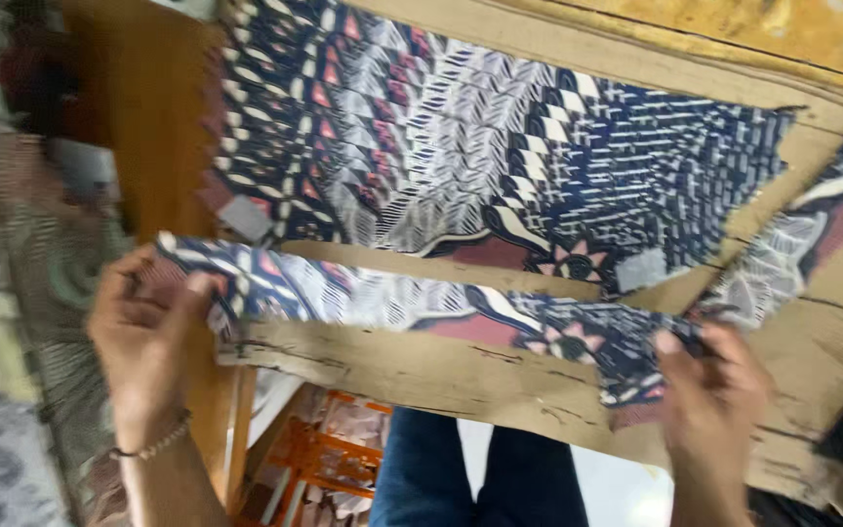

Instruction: The person repeatedly picks up small white adhesive pads and sticks them onto a patterned fabric strip laid on a cardboard surface. They smooth the fabric over the pads to secure it. The process is repeated multiple times along the length of the fabric.

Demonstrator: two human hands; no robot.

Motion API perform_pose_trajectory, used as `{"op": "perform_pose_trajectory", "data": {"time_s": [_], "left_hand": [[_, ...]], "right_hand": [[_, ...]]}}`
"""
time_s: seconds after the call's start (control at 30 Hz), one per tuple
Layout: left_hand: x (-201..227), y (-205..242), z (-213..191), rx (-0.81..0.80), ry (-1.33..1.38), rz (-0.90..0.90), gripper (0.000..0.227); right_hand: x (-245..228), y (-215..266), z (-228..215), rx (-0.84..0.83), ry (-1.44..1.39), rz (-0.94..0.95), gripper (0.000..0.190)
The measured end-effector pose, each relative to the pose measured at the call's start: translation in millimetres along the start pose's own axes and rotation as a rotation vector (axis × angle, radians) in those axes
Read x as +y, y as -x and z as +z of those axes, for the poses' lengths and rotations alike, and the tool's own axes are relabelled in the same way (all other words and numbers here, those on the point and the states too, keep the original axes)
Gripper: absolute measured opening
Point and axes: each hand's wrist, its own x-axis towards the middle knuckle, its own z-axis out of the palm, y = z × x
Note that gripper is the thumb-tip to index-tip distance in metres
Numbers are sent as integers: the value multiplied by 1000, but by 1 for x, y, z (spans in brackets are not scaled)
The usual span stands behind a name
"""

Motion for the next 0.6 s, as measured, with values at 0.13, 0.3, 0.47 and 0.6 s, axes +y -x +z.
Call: {"op": "perform_pose_trajectory", "data": {"time_s": [0.13,0.3,0.47,0.6], "left_hand": [[-1,-27,15,-49,150,78,37],[-5,-36,28,-94,228,105,38],[-14,-38,35,-114,88,211,43],[-18,-38,43,-49,-179,413,42]], "right_hand": [[-20,-11,34,66,269,-145,19],[-33,-24,50,111,279,-267,20],[-34,-33,58,124,356,-377,18],[-41,-36,66,212,564,-333,33]]}}
